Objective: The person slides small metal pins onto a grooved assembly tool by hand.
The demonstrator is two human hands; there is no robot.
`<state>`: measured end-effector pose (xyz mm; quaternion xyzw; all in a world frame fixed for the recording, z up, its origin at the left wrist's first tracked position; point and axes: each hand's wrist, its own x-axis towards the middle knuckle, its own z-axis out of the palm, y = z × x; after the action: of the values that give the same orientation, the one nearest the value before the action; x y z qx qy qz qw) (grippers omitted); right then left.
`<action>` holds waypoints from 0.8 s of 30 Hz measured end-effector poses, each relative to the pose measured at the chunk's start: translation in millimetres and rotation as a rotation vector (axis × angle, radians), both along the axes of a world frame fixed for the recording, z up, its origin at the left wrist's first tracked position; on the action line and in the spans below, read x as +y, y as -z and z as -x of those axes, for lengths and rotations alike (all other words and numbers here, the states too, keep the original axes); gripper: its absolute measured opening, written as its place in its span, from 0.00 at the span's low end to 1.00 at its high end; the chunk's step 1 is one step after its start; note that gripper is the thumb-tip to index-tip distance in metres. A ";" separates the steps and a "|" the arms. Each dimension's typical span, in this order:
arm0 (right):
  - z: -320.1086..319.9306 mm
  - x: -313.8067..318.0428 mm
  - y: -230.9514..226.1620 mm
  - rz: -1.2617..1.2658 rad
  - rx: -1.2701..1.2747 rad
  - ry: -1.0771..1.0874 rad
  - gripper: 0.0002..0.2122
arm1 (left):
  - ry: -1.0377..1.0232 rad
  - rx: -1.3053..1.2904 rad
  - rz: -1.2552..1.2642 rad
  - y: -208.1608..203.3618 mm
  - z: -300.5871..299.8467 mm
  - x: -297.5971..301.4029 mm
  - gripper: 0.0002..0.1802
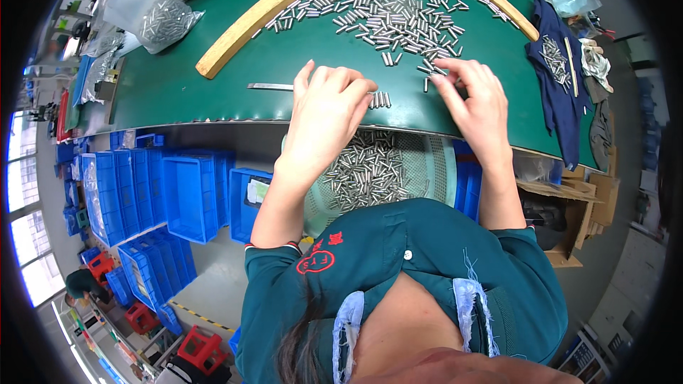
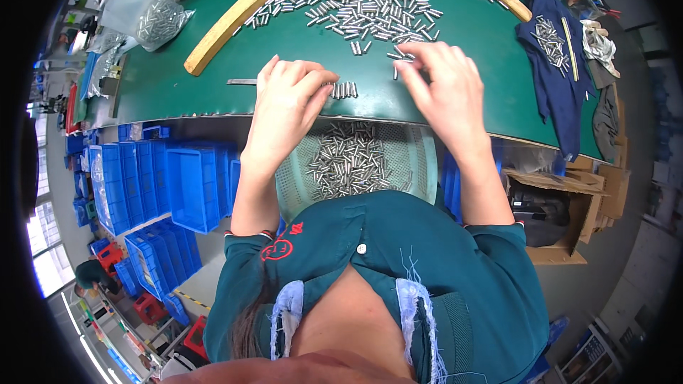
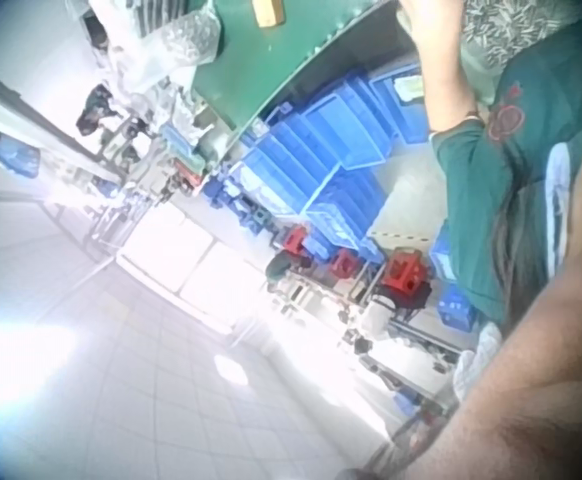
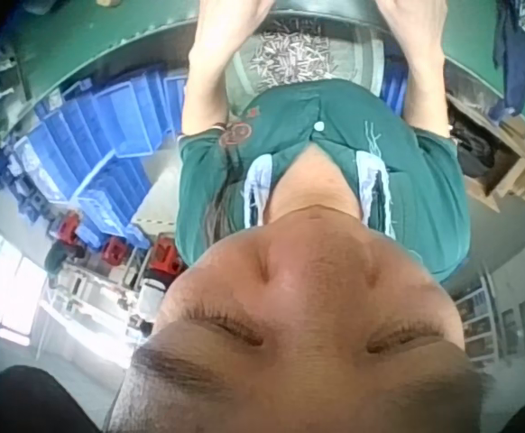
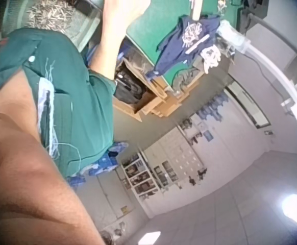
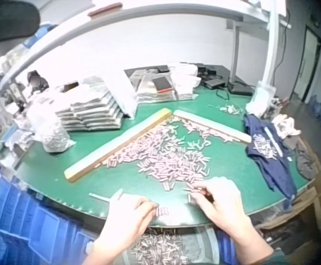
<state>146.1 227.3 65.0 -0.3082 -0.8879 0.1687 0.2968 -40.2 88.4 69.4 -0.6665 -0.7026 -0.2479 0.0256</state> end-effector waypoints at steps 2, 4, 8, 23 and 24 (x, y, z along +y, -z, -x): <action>-9.0 4.4 0.3 0.033 -0.025 0.059 0.07 | 0.011 -0.014 -0.019 1.5 -0.7 6.3 0.07; -14.3 6.1 5.8 -0.005 -0.048 0.038 0.06 | 0.001 0.008 -0.014 4.2 1.7 13.7 0.07; -11.2 -2.5 13.6 -0.045 -0.081 -0.040 0.06 | -0.004 0.089 0.022 8.6 -1.9 29.9 0.07; -12.4 -4.4 20.0 -0.047 -0.085 -0.034 0.07 | 0.074 0.129 0.022 9.2 2.0 46.2 0.07; -12.4 -5.2 17.4 -0.049 -0.090 -0.048 0.08 | 0.021 0.135 0.023 9.9 4.9 50.6 0.09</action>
<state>158.5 222.1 47.6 -0.2867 -0.9114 0.1402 0.2598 -45.1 139.0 59.5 -0.6893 -0.6951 -0.1943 0.0626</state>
